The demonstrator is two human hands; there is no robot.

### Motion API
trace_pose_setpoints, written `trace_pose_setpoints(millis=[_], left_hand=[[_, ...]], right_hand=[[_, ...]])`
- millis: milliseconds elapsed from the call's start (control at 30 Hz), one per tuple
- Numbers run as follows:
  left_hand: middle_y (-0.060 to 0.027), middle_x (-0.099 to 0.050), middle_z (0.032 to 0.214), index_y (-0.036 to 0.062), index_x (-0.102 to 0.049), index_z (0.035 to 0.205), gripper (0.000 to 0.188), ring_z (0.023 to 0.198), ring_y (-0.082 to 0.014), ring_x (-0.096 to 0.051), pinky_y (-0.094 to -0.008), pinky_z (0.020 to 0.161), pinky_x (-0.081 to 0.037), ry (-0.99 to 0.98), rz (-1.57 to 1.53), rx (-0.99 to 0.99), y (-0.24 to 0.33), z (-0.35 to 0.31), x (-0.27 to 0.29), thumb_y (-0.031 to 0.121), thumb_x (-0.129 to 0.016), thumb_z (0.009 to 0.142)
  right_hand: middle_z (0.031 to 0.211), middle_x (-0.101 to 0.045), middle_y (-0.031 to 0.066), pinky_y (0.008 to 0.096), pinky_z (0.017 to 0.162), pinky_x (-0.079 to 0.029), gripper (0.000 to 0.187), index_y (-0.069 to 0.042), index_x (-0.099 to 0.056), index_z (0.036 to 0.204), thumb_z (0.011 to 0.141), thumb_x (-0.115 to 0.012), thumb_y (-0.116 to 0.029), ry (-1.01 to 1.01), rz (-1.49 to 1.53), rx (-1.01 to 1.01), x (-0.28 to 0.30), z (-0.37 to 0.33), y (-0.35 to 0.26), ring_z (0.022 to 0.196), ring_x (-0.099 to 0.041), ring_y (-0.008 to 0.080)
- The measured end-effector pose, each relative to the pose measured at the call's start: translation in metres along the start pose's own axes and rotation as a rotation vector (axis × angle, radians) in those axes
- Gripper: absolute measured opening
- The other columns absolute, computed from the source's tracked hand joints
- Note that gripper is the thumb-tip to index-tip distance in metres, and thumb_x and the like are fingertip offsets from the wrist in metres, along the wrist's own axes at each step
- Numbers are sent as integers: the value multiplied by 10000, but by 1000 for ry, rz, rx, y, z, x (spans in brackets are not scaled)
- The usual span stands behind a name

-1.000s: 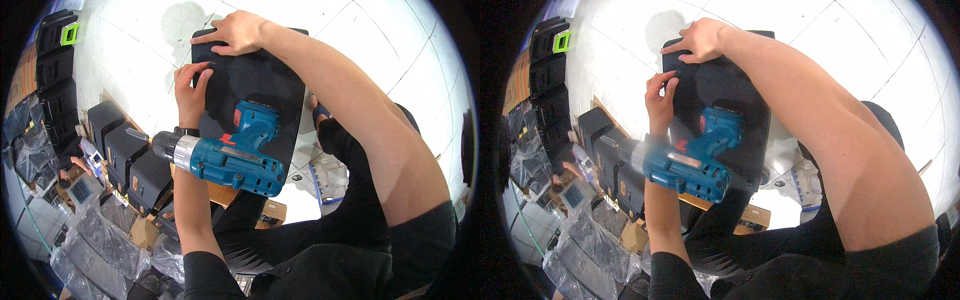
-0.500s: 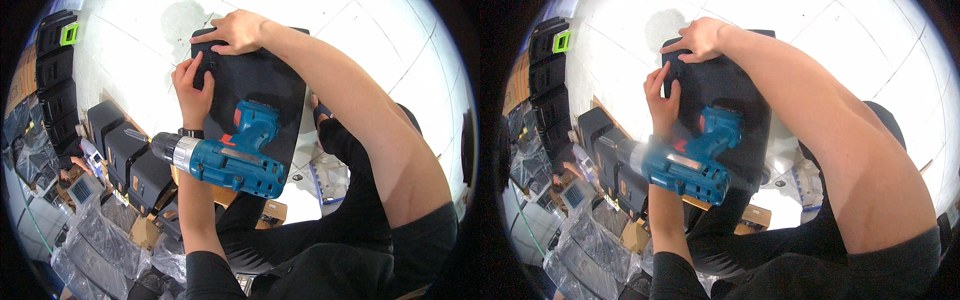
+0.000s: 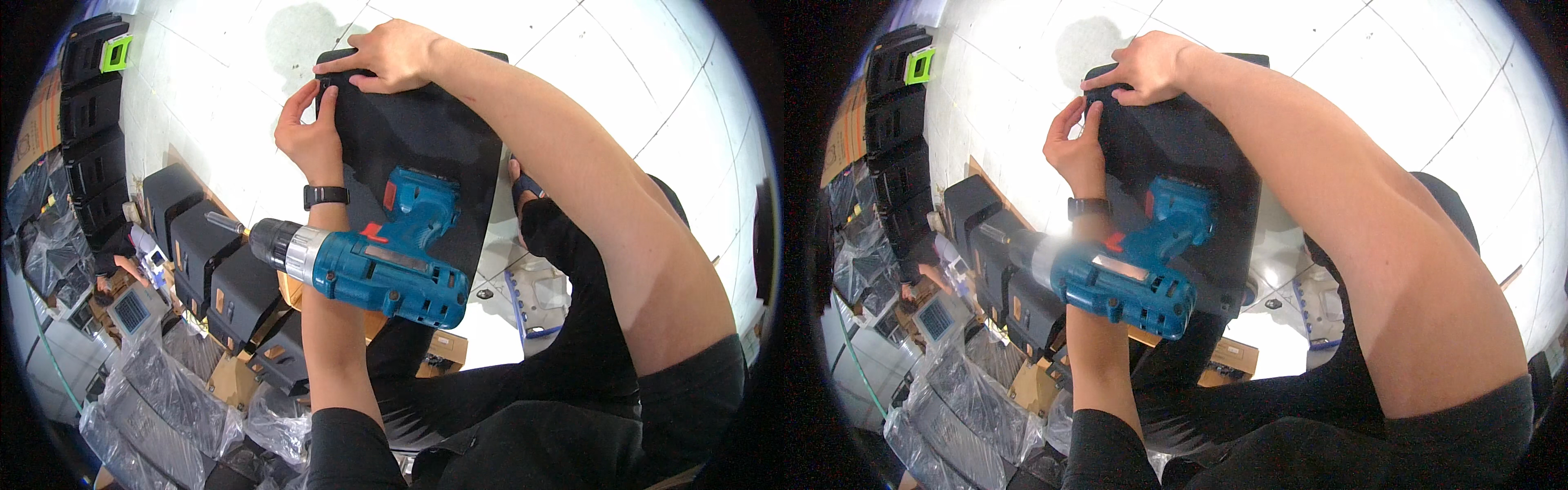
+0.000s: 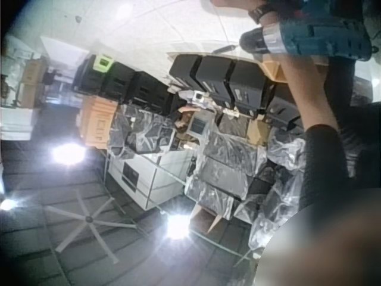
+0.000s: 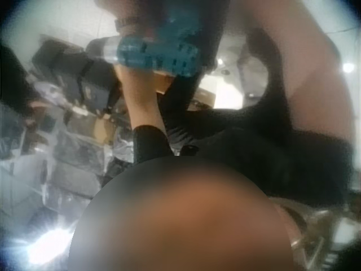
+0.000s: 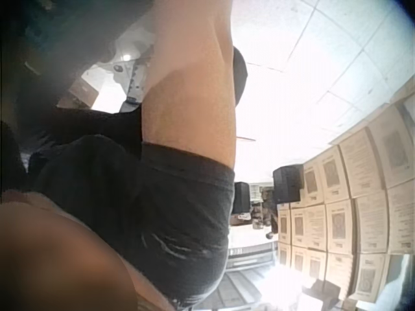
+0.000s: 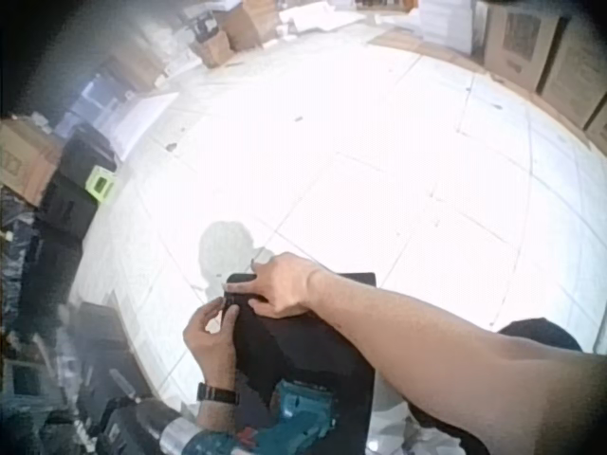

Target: The person sits on the floor and uses a cordless drill to fasten screws into a black plastic speaker enclosure. They then insert a circular foam gasket into the enclosure's central opening and press it into place.

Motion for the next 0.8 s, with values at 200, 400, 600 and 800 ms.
trace_pose_setpoints(millis=[200,400,600,800], left_hand=[[-136,-797,1016,-9,-778,1054,294,952,-213,-748,-337,929,-537,17,-20,58,3,1,-9,123,-880,812],[-113,-746,1147,46,-734,1224,418,1075,-263,-674,-404,949,-506,-30,161,-113,0,1,0,237,-842,868],[-95,-611,1351,241,-590,1488,543,1254,-300,-532,-490,987,-422,-292,782,-407,-21,-5,28,504,-593,1014],[-80,-653,1284,277,-478,1580,641,1195,-292,-565,-482,916,-410,-382,804,-419,-18,-3,30,612,-474,1033]], right_hand=[[1021,-647,143,446,868,-606,574,-487,-362,1586,1020,-452,-447,1,3,5,0,0,0,867,-729,286],[1042,-656,138,444,869,-616,561,-503,-364,1579,1026,-446,-455,-18,7,-10,1,1,1,883,-733,276],[1149,-670,142,458,978,-586,536,-521,-396,1554,1021,-439,-487,-77,22,-52,10,-1,-5,1038,-716,291],[1059,-657,144,456,892,-616,568,-510,-341,1585,1024,-429,-485,-7,-16,1,0,-1,0,899,-735,275]])
Point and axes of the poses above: each hand's wrist, its own z-axis towards the middle knuckle, its own x-axis out of the back of the hand, y = z × x, the point moved 1 cm from there along z, towards the middle knuckle
